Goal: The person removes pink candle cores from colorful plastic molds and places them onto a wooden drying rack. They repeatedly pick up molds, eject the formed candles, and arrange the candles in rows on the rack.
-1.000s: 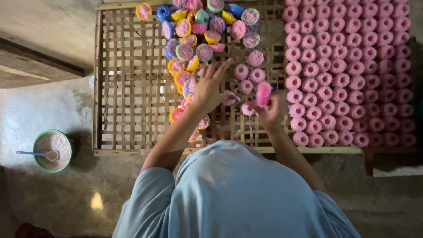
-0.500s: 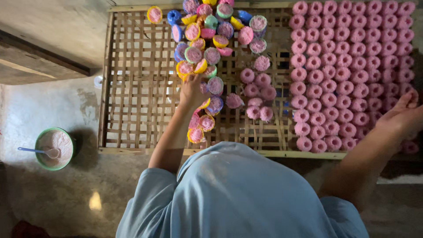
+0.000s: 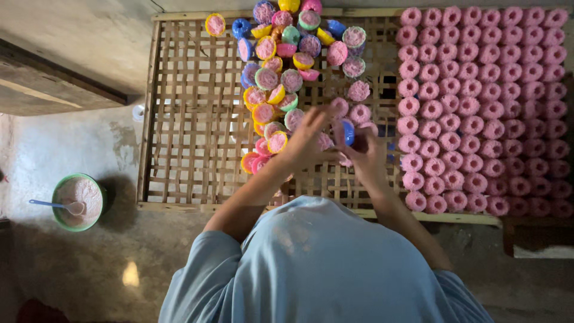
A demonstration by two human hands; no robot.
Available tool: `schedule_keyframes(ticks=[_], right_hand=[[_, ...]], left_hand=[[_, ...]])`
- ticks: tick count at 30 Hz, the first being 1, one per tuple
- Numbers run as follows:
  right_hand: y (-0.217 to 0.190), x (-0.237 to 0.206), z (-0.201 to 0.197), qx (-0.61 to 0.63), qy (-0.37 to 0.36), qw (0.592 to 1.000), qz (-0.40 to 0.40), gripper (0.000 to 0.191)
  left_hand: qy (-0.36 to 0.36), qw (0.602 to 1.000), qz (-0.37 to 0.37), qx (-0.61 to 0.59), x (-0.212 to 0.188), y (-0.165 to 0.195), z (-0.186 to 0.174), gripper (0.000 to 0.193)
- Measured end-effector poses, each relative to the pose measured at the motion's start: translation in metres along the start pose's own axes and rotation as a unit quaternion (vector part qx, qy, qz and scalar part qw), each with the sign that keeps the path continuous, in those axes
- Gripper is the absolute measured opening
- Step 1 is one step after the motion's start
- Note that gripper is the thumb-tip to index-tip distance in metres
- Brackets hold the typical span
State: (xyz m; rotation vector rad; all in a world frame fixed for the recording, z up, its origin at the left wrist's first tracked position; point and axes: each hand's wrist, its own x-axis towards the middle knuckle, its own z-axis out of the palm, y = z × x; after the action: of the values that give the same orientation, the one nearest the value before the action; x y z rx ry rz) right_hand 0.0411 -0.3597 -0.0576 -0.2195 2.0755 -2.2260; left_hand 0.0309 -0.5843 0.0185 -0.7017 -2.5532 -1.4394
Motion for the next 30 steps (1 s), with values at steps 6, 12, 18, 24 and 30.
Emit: schedule_keyframes(ticks=[6,12,18,24,30], right_hand=[[0.004,0.012,0.007,-0.483,-0.002,0.844,-0.233,0.049],[-0.014,0.023,-0.116,-0.182,0.225,0.950,-0.121,0.032],[-0.083,-0.004,-0.289,0.229,0.373,0.884,-0.167,0.025],[-0.012,-0.015,-0.129,-0.010,0.175,0.983,0.050,0.025],[0.007,0.026,0.017,-0.007,-0.079,0.992,0.100,0.029]], left_hand=[[-0.052,0.951,-0.093,0.289,-0.017,-0.088,0.014,0.086],[-0.140,0.898,-0.192,0.371,-0.001,-0.116,0.029,0.044],[-0.023,0.951,-0.124,0.282,-0.007,-0.105,0.013,0.066],[0.034,0.963,-0.081,0.254,-0.010,-0.109,0.014,0.061],[0.029,0.966,-0.168,0.194,-0.017,-0.103,0.005,0.073]])
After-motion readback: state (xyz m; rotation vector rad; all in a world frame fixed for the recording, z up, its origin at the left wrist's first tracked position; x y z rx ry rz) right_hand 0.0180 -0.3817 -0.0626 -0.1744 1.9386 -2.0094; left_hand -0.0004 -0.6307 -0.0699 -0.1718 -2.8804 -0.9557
